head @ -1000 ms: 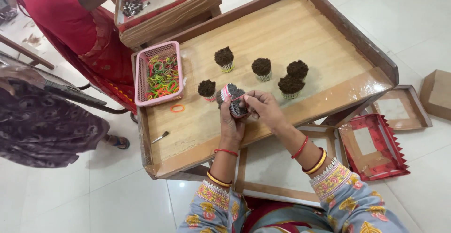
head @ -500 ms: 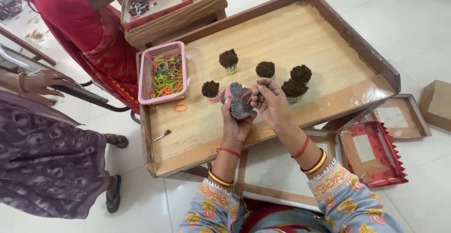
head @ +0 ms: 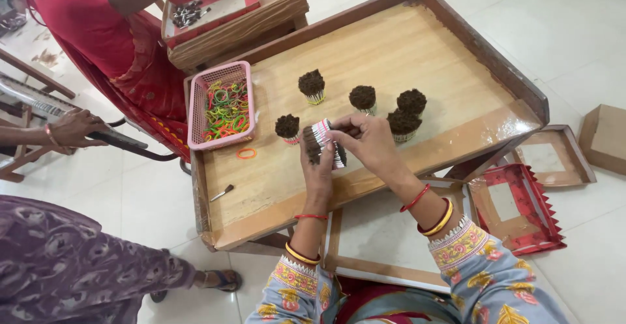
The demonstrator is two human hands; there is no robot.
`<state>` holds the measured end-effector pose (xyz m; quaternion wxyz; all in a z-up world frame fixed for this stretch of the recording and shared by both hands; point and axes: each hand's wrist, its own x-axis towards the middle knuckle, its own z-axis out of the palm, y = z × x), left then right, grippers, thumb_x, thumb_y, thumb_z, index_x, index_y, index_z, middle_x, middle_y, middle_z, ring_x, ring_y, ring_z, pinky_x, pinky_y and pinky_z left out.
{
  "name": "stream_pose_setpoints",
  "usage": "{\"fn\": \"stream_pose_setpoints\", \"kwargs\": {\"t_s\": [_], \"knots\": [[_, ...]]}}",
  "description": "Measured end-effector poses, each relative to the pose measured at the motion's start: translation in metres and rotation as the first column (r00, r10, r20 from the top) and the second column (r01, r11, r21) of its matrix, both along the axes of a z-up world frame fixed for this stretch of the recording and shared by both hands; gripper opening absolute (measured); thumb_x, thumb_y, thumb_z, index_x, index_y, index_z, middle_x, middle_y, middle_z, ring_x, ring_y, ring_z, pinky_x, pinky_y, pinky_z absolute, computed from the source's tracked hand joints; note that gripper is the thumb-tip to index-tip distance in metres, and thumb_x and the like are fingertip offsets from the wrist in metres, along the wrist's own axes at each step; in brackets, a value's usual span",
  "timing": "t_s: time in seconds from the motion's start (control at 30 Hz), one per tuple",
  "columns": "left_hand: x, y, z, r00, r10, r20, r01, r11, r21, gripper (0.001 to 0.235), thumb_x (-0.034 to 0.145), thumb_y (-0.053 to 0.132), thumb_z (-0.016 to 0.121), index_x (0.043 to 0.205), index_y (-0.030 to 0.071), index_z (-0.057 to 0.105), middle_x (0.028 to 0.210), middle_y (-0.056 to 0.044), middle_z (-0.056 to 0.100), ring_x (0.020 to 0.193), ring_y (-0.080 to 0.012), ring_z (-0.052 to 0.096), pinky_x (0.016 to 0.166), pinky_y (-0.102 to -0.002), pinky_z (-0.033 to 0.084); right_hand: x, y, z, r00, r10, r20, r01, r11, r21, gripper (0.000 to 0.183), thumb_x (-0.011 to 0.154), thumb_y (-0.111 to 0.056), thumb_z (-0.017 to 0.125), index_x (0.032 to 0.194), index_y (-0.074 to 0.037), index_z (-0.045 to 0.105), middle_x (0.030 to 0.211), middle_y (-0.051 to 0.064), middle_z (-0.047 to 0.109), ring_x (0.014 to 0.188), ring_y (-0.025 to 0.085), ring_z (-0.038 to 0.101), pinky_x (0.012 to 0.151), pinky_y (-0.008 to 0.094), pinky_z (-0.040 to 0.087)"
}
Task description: The recorder is placing rubber bands around small silver cups filled with a dark fibrous material.
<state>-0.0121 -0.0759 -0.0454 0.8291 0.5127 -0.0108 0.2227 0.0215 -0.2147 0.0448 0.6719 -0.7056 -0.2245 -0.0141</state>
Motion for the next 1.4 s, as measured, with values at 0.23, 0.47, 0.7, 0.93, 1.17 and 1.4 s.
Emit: {"fn": "stream_pose_setpoints", "kwargs": {"t_s": [0.23, 0.47, 0.7, 0.93, 1.17, 1.4], "knots": [[-0.004, -0.003, -0.007, 0.997, 0.076, -0.025, -0.072, 0.988, 0.14, 0.054, 0.099, 0.015, 0.07, 0.146, 0.003, 0.047, 0.123, -0.006, 0.064, 0.11, -0.014, 0.061, 0.094, -0.03, 0.053, -0.006, 0.002, 0.014, 0.977, -0.111, 0.183, 0.158, 0.95, -0.268, 0.019, 0.092, -0.019, 0.075, 0.099, -0.002, 0.077, 0.086, 0.012, 0.078, 0.071, 0.013, 0.077, 0.065, 0.026, 0.06], [-0.003, -0.007, -0.003, 0.998, -0.053, 0.031, 0.058, 0.986, -0.159, 0.056, 0.096, 0.022, 0.069, 0.145, 0.009, 0.046, 0.129, -0.003, 0.063, 0.115, -0.0127, 0.061, 0.097, -0.028, 0.054, 0.018, 0.009, -0.016, 0.952, -0.106, 0.288, 0.203, 0.923, -0.328, 0.02, 0.089, -0.024, 0.075, 0.092, -0.004, 0.075, 0.085, 0.01, 0.077, 0.072, 0.014, 0.074, 0.065, 0.028, 0.059], [-0.003, 0.005, 0.0, 0.895, -0.443, 0.051, 0.41, 0.772, -0.486, 0.061, 0.096, 0.045, 0.069, 0.143, 0.009, 0.053, 0.123, -0.007, 0.065, 0.104, -0.0205, 0.068, 0.077, -0.037, 0.062, 0.041, 0.004, -0.042, 0.749, 0.434, -0.502, -0.067, 0.802, 0.594, 0.013, 0.101, -0.022, 0.063, 0.103, -0.009, 0.066, 0.085, 0.0, 0.073, 0.066, 0.006, 0.064, 0.056, 0.022, 0.054], [-0.005, 0.011, 0.026, 0.897, -0.441, 0.011, 0.374, 0.746, -0.552, 0.058, 0.088, 0.044, 0.07, 0.136, 0.015, 0.056, 0.124, -0.008, 0.071, 0.104, -0.0242, 0.071, 0.066, -0.034, 0.059, 0.05, -0.007, -0.055, 0.815, 0.471, -0.336, 0.173, 0.355, 0.919, 0.011, 0.101, -0.008, 0.064, 0.109, -0.013, 0.068, 0.09, 0.001, 0.068, 0.074, 0.007, 0.065, 0.067, 0.022, 0.057], [0.005, 0.027, 0.05, 0.999, 0.04, -0.013, -0.006, 0.438, 0.899, 0.065, 0.082, 0.033, 0.081, 0.138, 0.012, 0.058, 0.125, -0.011, 0.07, 0.112, -0.0265, 0.072, 0.096, -0.042, 0.061, 0.049, -0.01, -0.085, 0.95, 0.116, -0.29, 0.121, 0.72, 0.684, 0.028, 0.103, -0.007, 0.055, 0.128, -0.003, 0.067, 0.111, 0.004, 0.07, 0.101, 0.015, 0.071, 0.093, 0.032, 0.059], [-0.007, -0.004, 0.036, 0.961, 0.213, -0.174, 0.072, 0.417, 0.906, 0.084, 0.09, 0.046, 0.071, 0.159, 0.015, 0.034, 0.162, -0.022, 0.036, 0.145, -0.038, 0.039, 0.117, -0.048, 0.035, 0.051, 0.016, -0.111, 0.942, 0.1, -0.321, 0.045, 0.908, 0.416, 0.062, 0.109, -0.046, 0.028, 0.152, -0.005, 0.047, 0.145, 0.006, 0.056, 0.131, 0.016, 0.054, 0.112, 0.033, 0.04]]}}
